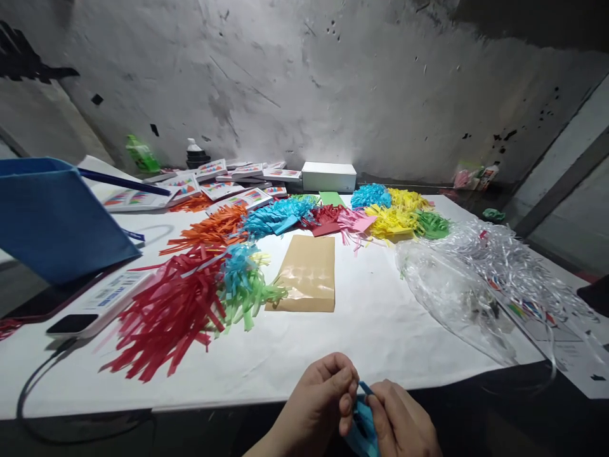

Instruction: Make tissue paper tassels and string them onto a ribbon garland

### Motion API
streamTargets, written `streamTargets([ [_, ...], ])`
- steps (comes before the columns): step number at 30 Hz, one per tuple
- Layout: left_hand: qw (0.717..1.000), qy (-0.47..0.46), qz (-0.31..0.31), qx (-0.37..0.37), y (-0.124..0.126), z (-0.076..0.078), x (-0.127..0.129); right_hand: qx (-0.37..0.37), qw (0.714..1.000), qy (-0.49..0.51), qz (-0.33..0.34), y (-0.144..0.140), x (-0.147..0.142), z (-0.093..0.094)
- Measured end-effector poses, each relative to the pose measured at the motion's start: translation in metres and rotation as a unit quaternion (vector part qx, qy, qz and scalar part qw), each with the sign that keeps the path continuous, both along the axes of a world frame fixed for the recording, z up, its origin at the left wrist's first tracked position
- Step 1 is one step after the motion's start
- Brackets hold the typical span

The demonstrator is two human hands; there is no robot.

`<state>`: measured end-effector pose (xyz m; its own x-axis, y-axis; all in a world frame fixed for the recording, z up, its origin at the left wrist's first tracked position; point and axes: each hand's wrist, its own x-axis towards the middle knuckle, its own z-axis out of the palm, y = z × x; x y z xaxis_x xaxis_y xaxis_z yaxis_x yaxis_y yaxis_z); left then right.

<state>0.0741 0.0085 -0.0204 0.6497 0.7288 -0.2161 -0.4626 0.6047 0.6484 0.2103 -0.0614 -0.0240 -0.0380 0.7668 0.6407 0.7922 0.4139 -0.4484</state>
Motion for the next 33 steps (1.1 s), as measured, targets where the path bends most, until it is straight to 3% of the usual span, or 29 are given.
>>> streamTargets([
  [10,0.997,0.074,0.013,0.025,-0.003,0.016,-0.009,0.032,0.985,-0.164,0.046,0.007,0.012,0.020],
  [21,0.992,0.113,-0.009,0.056,-0.007,0.012,-0.011,0.014,0.967,-0.242,0.080,0.010,0.023,0.052],
  [33,0.985,0.157,-0.012,0.065,-0.007,0.012,-0.011,0.044,0.963,-0.252,0.083,0.013,0.024,0.047],
])
